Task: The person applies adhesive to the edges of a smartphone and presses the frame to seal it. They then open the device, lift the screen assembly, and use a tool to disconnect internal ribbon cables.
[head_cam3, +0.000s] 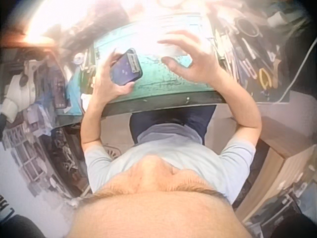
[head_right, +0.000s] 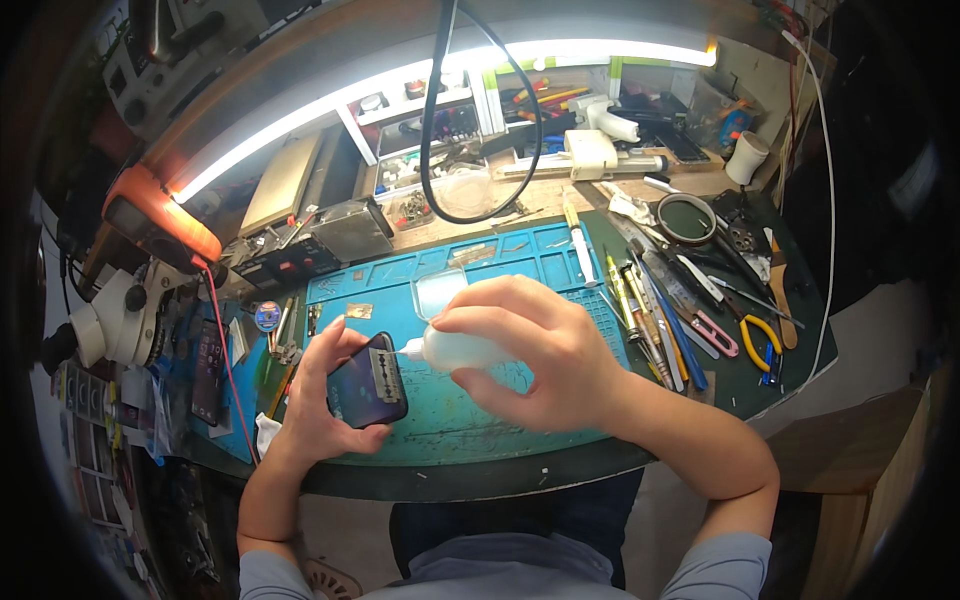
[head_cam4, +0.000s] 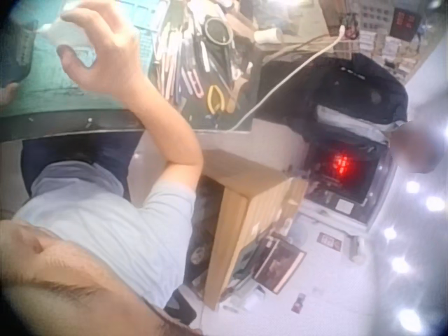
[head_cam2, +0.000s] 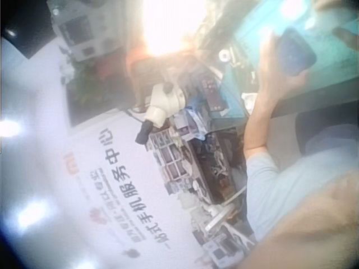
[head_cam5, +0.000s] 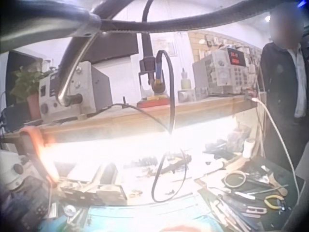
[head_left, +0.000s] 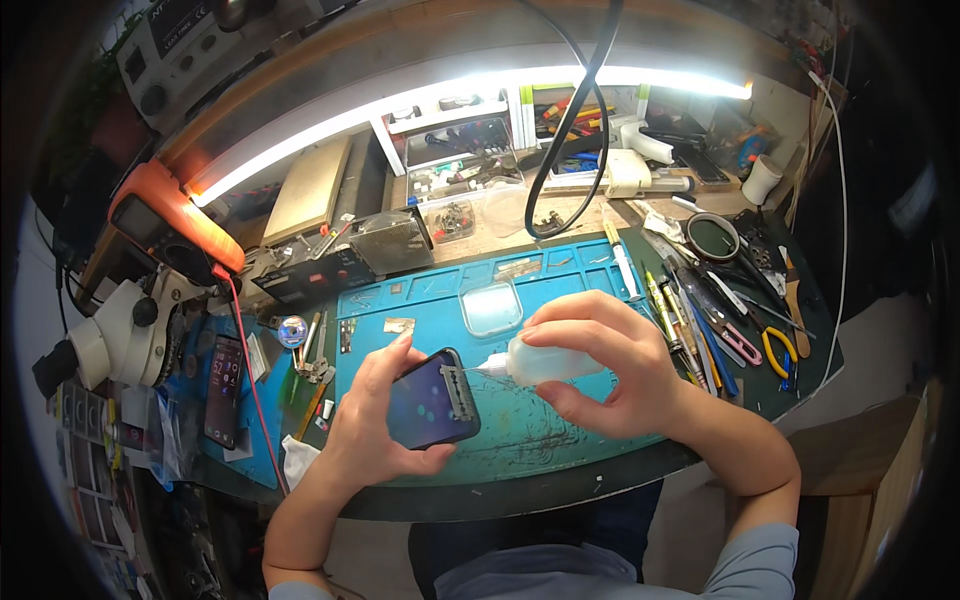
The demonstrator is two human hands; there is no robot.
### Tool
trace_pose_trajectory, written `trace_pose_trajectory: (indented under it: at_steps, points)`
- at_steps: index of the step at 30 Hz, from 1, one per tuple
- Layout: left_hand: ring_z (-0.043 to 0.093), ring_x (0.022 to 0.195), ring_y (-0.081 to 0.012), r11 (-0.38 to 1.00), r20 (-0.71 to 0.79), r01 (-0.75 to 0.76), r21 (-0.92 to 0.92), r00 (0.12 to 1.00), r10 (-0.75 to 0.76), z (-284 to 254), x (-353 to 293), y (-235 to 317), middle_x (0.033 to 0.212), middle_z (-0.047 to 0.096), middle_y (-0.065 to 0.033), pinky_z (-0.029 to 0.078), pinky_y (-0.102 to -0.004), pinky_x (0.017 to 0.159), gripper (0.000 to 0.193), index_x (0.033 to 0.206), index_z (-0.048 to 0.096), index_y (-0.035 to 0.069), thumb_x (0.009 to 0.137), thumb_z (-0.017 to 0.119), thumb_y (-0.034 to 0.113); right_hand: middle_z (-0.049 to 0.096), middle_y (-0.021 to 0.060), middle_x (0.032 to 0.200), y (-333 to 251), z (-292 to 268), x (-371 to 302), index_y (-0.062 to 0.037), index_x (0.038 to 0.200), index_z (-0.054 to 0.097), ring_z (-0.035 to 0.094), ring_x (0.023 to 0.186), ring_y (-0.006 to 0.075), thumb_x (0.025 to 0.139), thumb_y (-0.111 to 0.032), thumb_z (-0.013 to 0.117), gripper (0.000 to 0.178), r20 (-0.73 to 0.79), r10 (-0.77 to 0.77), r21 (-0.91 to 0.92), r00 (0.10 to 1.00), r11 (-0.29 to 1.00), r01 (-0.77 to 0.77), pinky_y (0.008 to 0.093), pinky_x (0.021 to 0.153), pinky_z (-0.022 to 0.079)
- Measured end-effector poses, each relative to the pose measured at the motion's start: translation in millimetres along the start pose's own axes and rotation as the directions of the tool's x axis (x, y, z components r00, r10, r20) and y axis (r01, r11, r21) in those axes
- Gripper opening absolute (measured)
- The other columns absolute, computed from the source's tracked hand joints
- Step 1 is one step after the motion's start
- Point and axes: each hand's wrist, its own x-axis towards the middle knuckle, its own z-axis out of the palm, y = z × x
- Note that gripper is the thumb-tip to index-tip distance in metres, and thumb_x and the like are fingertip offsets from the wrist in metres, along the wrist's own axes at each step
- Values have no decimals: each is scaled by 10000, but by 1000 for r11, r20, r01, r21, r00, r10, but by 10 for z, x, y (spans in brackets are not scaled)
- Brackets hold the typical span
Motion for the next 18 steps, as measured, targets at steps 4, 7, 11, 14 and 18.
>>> trace_pose_trajectory:
  at_steps: [4, 7, 11, 14, 18]
  points:
    - [646, 1051, -330, 1000, -8, -1, 7, 1000, 1, 3, 12, -10, 1195, 613, -211, 571, -429, 912, 1103, 1550, 337, 10, 655, 933, 255, 698, 96, 1117, -6, 5, 0, -93, 1182, 698, 705, 979, 294, 773, -65, 797, 422, 19, 2, -83, 1000, 997, 0, 388, 813, 586]
    - [647, 1046, -333, 1000, -7, -12, 14, 1000, 12, 14, 12, -23, 1191, 615, -211, 572, -429, 903, 1104, 1549, 337, 11, 658, 933, 276, 699, 91, 1105, -2, 36, -7, -95, 1171, 699, 705, 962, 292, 761, -63, 800, 424, 28, -2, -107, 1000, 994, 5, 385, 795, 587]
    - [651, 1048, -342, 1000, 5, -23, 18, 1000, 23, 9, 4, -35, 1186, 621, -214, 577, -432, 891, 1110, 1546, 335, 6, 659, 934, 300, 699, 83, 1100, 7, 21, 14, -96, 1172, 696, 704, 940, 284, 748, -65, 804, 439, 34, -39, -128, 999, 991, 43, 375, 768, 589]
    - [653, 1055, -347, 1000, 6, -20, 20, 1000, 20, 13, 0, -36, 1186, 623, -217, 580, -435, 885, 1113, 1543, 337, 3, 655, 936, 302, 699, 72, 1103, -5, 11, 18, -102, 1165, 690, 703, 925, 272, 734, -66, 809, 448, 50, -55, -161, 997, 985, 62, 360, 748, 589]
    - [658, 1057, -351, 1000, 9, -21, 19, 1000, 21, 15, 6, -32, 1185, 627, -219, 583, -436, 884, 1112, 1540, 343, 4, 646, 939, 292, 700, 67, 1107, -20, -34, 25, -107, 1146, 688, 698, 904, 253, 717, -58, 815, 450, 96, -108, -183, 989, 975, 125, 344, 744, 586]
